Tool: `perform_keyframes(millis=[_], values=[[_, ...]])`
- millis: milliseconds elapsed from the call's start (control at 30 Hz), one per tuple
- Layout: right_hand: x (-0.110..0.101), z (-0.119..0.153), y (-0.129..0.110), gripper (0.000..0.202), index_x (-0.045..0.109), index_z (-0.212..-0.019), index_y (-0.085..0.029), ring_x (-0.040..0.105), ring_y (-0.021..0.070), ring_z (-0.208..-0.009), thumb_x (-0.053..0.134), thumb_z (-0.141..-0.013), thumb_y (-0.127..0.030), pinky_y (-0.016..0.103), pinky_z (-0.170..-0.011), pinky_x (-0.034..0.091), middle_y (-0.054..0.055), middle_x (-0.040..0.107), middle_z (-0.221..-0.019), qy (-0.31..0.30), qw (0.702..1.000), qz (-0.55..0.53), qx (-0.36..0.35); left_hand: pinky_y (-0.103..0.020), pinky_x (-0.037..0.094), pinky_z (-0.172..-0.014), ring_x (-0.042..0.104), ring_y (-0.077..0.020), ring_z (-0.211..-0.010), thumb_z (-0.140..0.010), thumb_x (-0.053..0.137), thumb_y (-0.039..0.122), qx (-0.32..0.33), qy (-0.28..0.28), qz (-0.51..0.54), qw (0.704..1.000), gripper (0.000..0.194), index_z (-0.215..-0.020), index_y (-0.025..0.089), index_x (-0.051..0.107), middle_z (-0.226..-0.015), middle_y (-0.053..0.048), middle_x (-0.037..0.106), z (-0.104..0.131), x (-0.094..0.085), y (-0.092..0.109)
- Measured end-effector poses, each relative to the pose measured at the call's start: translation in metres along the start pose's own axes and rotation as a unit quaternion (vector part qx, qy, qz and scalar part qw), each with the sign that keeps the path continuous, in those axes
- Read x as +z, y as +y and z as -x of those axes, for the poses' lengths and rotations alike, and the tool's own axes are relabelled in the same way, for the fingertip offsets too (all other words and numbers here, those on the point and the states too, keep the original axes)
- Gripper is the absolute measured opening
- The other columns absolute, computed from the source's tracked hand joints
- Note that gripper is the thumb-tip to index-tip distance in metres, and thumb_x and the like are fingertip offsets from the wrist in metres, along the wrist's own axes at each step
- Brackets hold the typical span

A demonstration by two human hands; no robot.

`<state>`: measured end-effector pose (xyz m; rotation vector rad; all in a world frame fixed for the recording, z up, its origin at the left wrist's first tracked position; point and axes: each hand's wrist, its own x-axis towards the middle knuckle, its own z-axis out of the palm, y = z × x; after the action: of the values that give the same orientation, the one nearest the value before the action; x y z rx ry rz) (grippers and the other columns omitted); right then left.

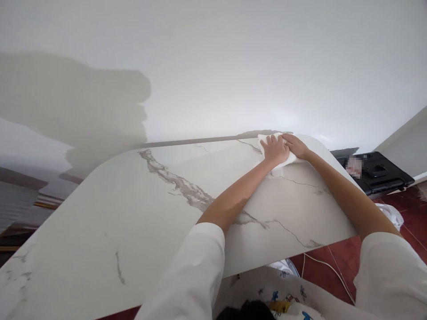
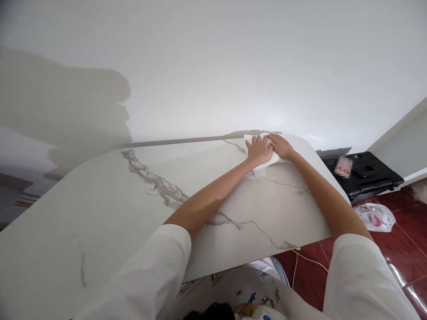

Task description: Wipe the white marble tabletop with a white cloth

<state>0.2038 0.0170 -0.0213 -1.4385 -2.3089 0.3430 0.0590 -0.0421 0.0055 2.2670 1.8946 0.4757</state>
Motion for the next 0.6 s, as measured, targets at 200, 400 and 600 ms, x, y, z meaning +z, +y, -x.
perform_keyframes(millis=[200,400,600], values=[[-0.001,0.024,-0.007,0.053,0.049,-0.144,-0.024,0.036,0.0257,-0.145,0.033,-0.094,-0.033,0.047,-0.122,0.027,0.004,0.046,-0.153,-0.011,1.0,0.003,0.004,-0.058,0.023,-0.115,0.033,-0.0319,-0.141,-0.098,0.027,0.034,-0.001,-0.004,-0.005,1.0,0.05,-0.141,0.019,0.044,-0.149,-0.015,0.044,0.025,-0.002,0.008],[-0.005,0.055,-0.013,0.055,0.046,-0.146,-0.021,0.035,0.0292,-0.145,0.031,-0.095,-0.034,0.054,-0.121,0.025,0.007,0.044,-0.155,-0.022,1.0,0.012,-0.015,-0.058,0.023,-0.115,0.03,-0.0324,-0.143,-0.098,0.026,0.033,0.002,-0.027,-0.018,0.999,0.052,-0.145,0.018,0.041,-0.154,-0.015,0.04,0.057,-0.008,0.022],[-0.011,0.098,-0.027,0.058,0.042,-0.149,-0.017,0.03,0.0299,-0.148,0.026,-0.098,-0.039,0.052,-0.124,0.022,0.01,0.039,-0.158,-0.043,0.998,0.034,-0.024,-0.058,0.023,-0.116,0.028,-0.0326,-0.145,-0.098,0.024,0.035,0.02,-0.042,-0.031,0.998,0.057,-0.149,0.015,0.036,-0.156,-0.016,0.036,0.091,-0.01,0.03]])
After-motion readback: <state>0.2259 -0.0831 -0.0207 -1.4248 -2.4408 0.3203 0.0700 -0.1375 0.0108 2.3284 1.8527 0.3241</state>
